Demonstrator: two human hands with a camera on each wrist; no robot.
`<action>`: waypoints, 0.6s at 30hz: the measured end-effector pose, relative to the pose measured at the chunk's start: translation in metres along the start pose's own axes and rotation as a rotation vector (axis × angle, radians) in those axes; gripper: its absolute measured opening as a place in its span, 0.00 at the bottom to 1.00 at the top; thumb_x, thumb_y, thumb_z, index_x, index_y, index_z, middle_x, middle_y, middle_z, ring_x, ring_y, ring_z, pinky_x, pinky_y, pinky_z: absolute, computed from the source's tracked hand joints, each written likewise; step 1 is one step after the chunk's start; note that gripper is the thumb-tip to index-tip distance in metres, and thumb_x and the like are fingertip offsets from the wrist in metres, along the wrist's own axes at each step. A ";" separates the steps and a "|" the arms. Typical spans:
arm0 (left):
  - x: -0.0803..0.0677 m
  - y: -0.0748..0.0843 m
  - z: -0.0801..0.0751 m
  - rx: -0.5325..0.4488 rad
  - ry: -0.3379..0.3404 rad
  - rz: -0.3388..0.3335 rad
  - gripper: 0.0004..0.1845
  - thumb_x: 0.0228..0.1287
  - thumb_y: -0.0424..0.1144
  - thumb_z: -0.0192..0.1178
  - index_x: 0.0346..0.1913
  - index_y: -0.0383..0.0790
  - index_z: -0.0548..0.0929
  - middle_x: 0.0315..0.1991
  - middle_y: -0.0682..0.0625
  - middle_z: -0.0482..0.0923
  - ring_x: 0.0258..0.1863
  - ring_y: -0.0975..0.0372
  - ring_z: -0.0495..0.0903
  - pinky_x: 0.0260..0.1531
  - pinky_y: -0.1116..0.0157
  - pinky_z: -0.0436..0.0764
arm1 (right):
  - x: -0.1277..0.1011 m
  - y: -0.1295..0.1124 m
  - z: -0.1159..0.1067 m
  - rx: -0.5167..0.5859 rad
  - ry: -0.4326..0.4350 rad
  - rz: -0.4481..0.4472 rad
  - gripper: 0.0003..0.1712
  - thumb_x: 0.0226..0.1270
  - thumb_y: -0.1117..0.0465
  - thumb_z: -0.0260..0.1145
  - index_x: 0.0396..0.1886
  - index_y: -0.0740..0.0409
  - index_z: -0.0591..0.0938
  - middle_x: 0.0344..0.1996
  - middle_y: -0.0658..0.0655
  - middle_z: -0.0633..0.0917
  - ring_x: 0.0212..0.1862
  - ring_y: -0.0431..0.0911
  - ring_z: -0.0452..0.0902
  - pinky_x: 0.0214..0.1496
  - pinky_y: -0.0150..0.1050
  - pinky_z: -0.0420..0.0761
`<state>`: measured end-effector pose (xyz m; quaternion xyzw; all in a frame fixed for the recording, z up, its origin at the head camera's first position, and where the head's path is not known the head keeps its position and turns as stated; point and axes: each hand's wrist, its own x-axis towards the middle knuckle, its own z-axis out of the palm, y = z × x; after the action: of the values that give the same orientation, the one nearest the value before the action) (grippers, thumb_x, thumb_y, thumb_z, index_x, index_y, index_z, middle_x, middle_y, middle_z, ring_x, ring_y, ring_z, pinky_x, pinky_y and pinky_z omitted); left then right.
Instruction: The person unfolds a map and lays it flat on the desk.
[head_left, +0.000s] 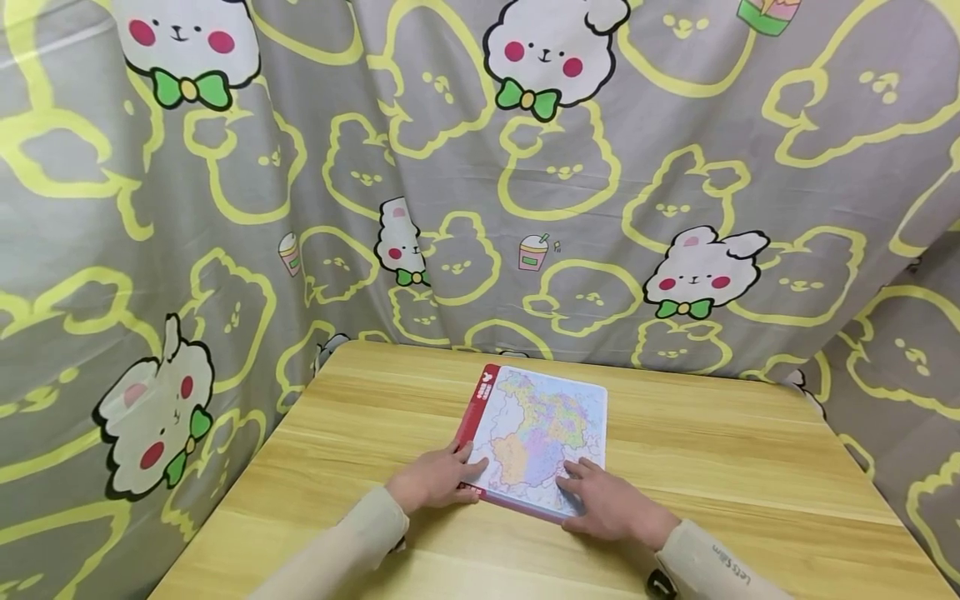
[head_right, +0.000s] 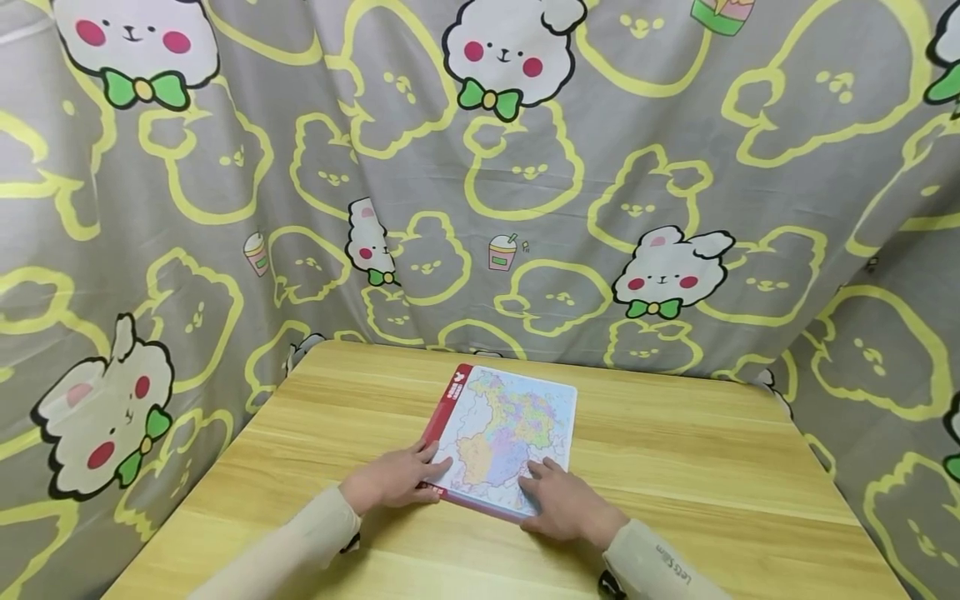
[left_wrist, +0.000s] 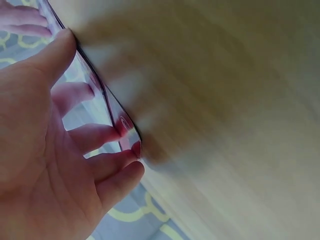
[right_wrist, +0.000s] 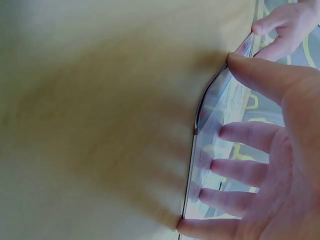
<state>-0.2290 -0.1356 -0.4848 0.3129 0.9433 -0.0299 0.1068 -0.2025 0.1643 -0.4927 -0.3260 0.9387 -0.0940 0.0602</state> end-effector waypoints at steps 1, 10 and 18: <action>0.000 0.001 0.000 -0.001 0.000 0.000 0.33 0.63 0.63 0.51 0.70 0.58 0.65 0.71 0.42 0.57 0.68 0.45 0.58 0.60 0.55 0.68 | 0.000 0.001 0.000 0.002 0.002 0.001 0.38 0.56 0.43 0.68 0.60 0.63 0.76 0.63 0.68 0.70 0.63 0.68 0.62 0.61 0.57 0.66; -0.001 0.011 -0.001 0.034 0.012 0.000 0.31 0.66 0.62 0.48 0.70 0.57 0.65 0.70 0.41 0.57 0.68 0.45 0.59 0.60 0.55 0.68 | 0.003 0.010 -0.003 0.004 0.001 0.017 0.38 0.57 0.42 0.68 0.60 0.62 0.76 0.63 0.67 0.70 0.64 0.68 0.60 0.62 0.58 0.64; 0.005 0.017 0.002 0.017 0.000 -0.028 0.31 0.68 0.61 0.47 0.71 0.56 0.63 0.71 0.40 0.56 0.68 0.45 0.57 0.61 0.55 0.67 | 0.005 0.018 -0.006 0.030 -0.027 0.038 0.38 0.57 0.44 0.68 0.61 0.62 0.75 0.64 0.67 0.68 0.66 0.67 0.58 0.63 0.57 0.63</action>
<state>-0.2226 -0.1191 -0.4882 0.3008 0.9472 -0.0395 0.1037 -0.2182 0.1757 -0.4912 -0.3083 0.9424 -0.1024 0.0793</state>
